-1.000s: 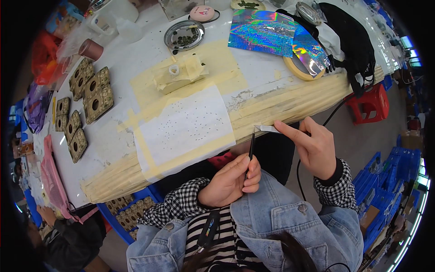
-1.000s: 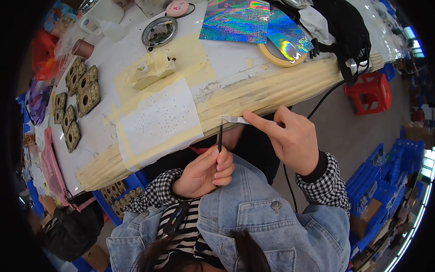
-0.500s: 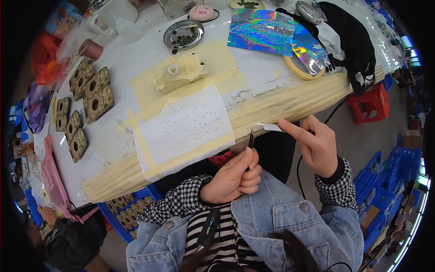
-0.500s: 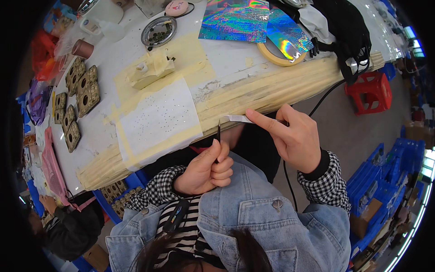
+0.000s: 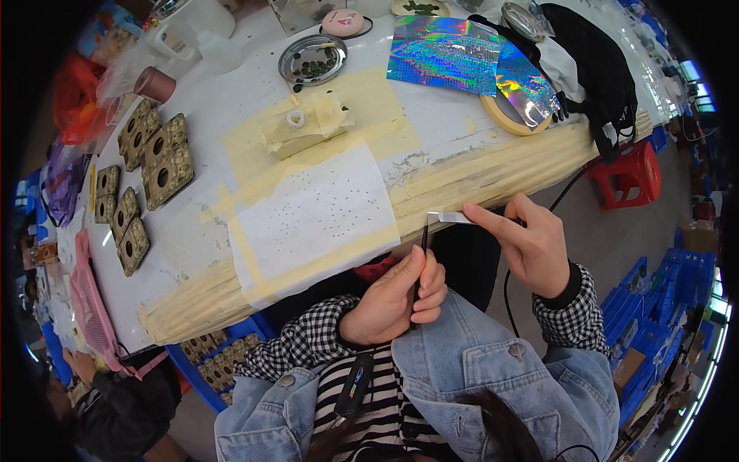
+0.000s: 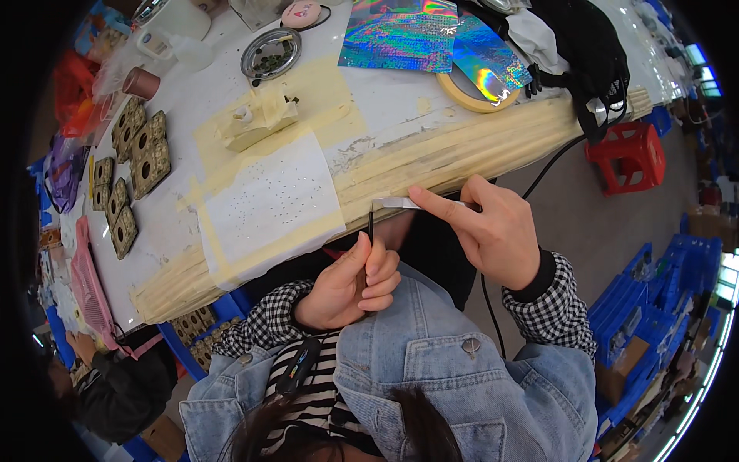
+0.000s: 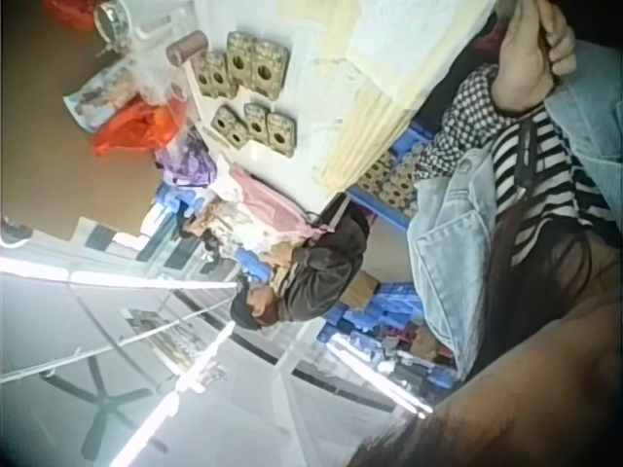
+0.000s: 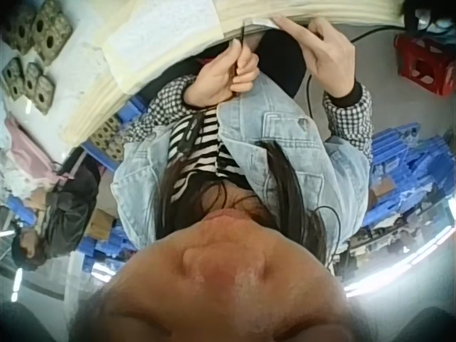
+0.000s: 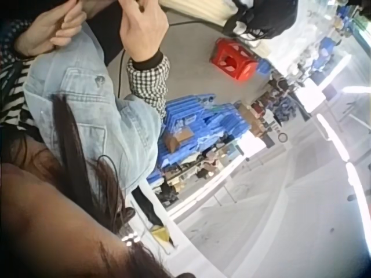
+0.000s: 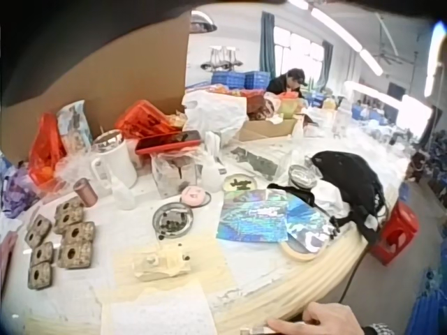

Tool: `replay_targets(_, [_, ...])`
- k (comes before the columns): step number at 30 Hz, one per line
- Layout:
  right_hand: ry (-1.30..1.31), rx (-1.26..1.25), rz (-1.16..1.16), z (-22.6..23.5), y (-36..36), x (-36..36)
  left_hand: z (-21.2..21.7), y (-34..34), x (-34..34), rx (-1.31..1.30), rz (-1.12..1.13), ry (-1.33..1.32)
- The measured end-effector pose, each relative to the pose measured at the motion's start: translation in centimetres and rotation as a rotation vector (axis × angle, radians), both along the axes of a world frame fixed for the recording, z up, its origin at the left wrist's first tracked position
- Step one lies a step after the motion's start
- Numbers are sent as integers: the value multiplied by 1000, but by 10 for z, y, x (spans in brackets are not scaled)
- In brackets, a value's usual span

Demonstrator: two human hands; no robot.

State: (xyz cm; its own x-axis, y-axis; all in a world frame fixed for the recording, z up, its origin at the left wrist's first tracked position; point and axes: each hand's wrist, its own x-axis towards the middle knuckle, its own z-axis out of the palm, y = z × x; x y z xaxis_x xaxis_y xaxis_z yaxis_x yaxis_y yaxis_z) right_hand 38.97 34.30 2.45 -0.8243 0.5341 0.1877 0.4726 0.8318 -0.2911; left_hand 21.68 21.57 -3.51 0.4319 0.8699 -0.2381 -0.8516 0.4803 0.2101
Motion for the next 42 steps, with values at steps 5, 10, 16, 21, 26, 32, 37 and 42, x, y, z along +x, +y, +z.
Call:
replay_targets(5, [-26,76,-8,2,0,-3,-4,-2,-5,4,-49,-138])
replay_targets(10, [146,-23,-200,11,13,-13,-2,-5,-9,83,-85,-128])
replay_targets(16, [185,221,-203,4,42,-38,12,-14,-18,366,56,63])
replay_targets(21, [227,548,-71,0,51,-51,17,-22,-32,500,340,73])
replay_targets(26, [442,396,336,18,-2,-60,34,-18,-41,532,566,-28])
replay_targets(32, [694,567,531,6,-35,-97,41,-22,-37,459,331,225])
replay_targets(37, [710,381,637,23,-27,-102,50,-34,-53,608,369,480])
replay_targets(42, [753,296,248,39,-10,-74,63,-81,-141,716,607,1453])
